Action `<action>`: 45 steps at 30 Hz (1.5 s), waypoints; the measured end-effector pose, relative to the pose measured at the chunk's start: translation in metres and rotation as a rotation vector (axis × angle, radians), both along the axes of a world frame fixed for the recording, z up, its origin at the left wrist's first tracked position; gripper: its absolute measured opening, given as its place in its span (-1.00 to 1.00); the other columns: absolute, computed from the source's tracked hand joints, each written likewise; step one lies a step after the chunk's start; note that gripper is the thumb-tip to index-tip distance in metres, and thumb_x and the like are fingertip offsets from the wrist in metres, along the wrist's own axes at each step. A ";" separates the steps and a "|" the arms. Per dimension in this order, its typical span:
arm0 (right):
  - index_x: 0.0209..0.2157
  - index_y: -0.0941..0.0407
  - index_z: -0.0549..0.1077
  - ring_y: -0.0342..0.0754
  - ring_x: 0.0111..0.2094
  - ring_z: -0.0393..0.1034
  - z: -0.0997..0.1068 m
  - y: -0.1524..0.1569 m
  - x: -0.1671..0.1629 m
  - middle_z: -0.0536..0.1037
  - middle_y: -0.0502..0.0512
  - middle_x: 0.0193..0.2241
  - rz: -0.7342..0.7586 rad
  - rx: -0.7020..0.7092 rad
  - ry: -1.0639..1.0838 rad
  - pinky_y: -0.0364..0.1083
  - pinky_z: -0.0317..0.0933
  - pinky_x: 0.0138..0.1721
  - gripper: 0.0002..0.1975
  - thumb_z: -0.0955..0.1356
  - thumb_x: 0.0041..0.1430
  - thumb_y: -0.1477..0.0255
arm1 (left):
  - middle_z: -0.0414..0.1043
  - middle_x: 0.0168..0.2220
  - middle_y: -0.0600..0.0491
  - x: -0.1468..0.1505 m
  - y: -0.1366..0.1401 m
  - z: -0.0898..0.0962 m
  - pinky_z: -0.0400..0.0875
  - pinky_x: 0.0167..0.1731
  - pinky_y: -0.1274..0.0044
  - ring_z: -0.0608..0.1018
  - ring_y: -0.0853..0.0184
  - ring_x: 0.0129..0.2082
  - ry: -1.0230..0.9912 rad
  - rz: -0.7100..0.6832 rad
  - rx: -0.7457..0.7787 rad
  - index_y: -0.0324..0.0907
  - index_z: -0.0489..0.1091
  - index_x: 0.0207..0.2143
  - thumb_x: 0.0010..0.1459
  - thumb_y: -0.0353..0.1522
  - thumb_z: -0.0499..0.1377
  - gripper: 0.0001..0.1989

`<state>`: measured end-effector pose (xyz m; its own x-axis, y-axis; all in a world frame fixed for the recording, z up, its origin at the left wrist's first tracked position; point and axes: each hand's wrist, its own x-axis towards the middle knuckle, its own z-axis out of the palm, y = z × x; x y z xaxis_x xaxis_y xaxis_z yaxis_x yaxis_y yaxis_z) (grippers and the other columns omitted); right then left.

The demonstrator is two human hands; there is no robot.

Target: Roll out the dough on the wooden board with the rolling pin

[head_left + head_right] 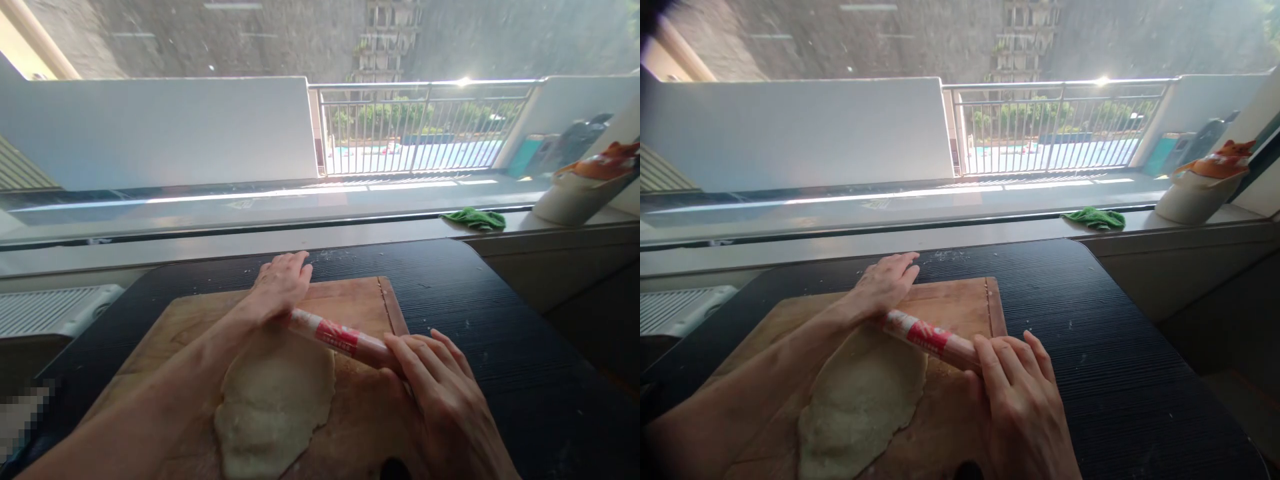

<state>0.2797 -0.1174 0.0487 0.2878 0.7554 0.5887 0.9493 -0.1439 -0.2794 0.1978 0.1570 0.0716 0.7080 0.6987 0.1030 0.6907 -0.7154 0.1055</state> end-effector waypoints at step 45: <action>-0.13 0.18 0.50 -0.07 -0.33 0.40 0.009 -0.016 -0.006 0.54 0.08 -0.39 0.145 0.098 0.101 -0.01 0.24 -0.13 -0.78 0.32 0.19 0.51 | -0.04 0.34 0.05 -0.005 -0.024 -0.001 -0.08 0.26 0.22 0.01 0.19 0.34 0.252 -0.145 -0.121 -0.14 -0.03 0.30 0.28 -0.07 -0.33 -0.36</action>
<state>0.2741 -0.1336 0.0572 0.2411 0.7337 0.6352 0.9246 0.0252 -0.3800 0.1924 0.1326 0.0710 0.7936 0.5854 -0.1658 0.5979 -0.8009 0.0340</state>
